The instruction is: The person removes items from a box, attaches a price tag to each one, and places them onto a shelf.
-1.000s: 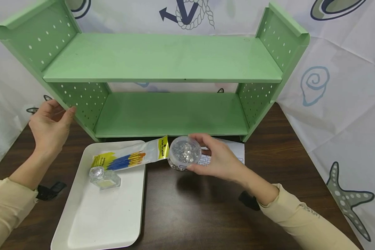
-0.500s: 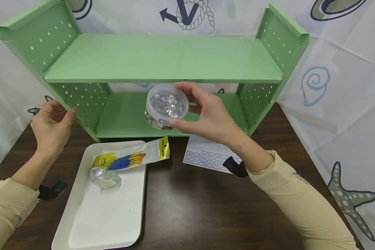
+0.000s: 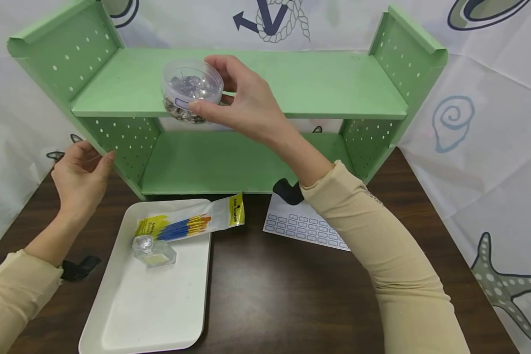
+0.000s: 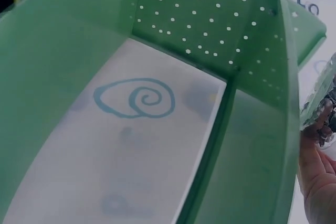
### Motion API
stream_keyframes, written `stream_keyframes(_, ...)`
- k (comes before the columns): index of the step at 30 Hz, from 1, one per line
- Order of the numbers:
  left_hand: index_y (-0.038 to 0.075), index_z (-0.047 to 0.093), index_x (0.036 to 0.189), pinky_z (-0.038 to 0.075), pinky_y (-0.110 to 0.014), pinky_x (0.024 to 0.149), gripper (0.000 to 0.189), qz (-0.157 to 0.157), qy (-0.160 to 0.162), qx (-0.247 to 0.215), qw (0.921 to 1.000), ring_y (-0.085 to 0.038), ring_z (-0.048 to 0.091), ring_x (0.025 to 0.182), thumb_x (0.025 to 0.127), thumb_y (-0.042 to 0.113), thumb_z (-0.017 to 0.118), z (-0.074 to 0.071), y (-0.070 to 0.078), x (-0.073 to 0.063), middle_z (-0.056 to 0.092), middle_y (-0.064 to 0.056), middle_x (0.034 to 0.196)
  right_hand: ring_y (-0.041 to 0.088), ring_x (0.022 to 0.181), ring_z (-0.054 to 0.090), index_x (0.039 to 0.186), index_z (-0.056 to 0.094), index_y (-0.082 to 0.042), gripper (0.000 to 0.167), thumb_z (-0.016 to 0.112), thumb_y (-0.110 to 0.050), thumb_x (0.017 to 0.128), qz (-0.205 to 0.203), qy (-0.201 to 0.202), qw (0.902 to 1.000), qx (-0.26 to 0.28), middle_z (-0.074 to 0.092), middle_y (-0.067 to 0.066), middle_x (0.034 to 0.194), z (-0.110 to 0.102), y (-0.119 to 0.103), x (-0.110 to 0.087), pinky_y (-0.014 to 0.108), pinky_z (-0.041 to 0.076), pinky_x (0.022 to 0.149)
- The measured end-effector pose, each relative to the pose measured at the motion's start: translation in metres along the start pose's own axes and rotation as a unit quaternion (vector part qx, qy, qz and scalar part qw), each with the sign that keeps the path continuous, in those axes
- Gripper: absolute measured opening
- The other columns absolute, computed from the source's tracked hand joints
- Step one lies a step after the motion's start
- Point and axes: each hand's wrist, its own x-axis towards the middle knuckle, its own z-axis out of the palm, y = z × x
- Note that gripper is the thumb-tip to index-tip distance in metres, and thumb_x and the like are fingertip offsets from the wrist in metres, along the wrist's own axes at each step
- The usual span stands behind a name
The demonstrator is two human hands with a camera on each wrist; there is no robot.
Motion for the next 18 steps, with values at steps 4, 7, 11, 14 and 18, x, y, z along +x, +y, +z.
stream_keyframes(4,0.002,0.064,0.112,0.045,-0.004,0.07,0.027,0.006,0.001,0.016,0.9999,0.018,0.055,0.086,0.087,0.011,0.065,0.001,-0.001,0.0,0.069,-0.015,0.107,0.014,0.107,0.057,0.135,0.042,0.0,0.064,0.072,-0.007,0.079,0.005,0.001,1.0,0.001,0.054,0.009,0.125,0.007,0.001,0.017,0.024,0.049,0.091)
stream_keyframes(7,0.002,0.064,0.112,0.043,-0.002,0.066,0.027,0.005,0.002,0.024,0.9997,0.02,0.053,0.084,0.087,0.012,0.065,0.001,-0.001,0.0,0.069,-0.015,0.107,0.015,0.107,0.057,0.135,0.041,0.001,0.065,0.072,-0.007,0.078,0.012,0.0,0.9999,0.001,0.054,0.01,0.124,0.011,0.002,0.027,0.022,0.048,0.091)
stream_keyframes(11,0.002,0.064,0.112,0.044,-0.002,0.067,0.027,0.0,0.001,0.023,0.9997,0.02,0.053,0.084,0.087,0.011,0.065,0.0,0.0,0.0,0.069,-0.015,0.107,0.016,0.107,0.056,0.135,0.041,0.0,0.066,0.073,-0.008,0.078,0.026,-0.005,0.9996,-0.006,0.055,0.011,0.124,0.015,0.002,0.037,0.019,0.047,0.091)
stream_keyframes(14,0.001,0.063,0.112,0.044,-0.002,0.068,0.027,-0.001,0.0,0.023,0.9997,0.019,0.054,0.084,0.087,0.01,0.065,0.0,0.001,0.0,0.069,-0.015,0.107,0.014,0.107,0.056,0.136,0.041,0.0,0.067,0.074,-0.01,0.078,0.032,-0.01,0.9992,-0.021,0.055,0.01,0.124,0.018,0.002,0.043,0.017,0.047,0.091)
stream_keyframes(18,0.001,0.063,0.112,0.045,-0.003,0.069,0.027,-0.007,-0.001,0.027,0.9996,0.019,0.054,0.084,0.087,0.011,0.065,-0.001,0.001,0.0,0.069,-0.014,0.107,0.013,0.107,0.056,0.137,0.04,-0.001,0.069,0.075,-0.012,0.078,0.039,-0.02,0.9981,-0.043,0.055,0.01,0.124,0.022,0.001,0.05,0.015,0.046,0.09)
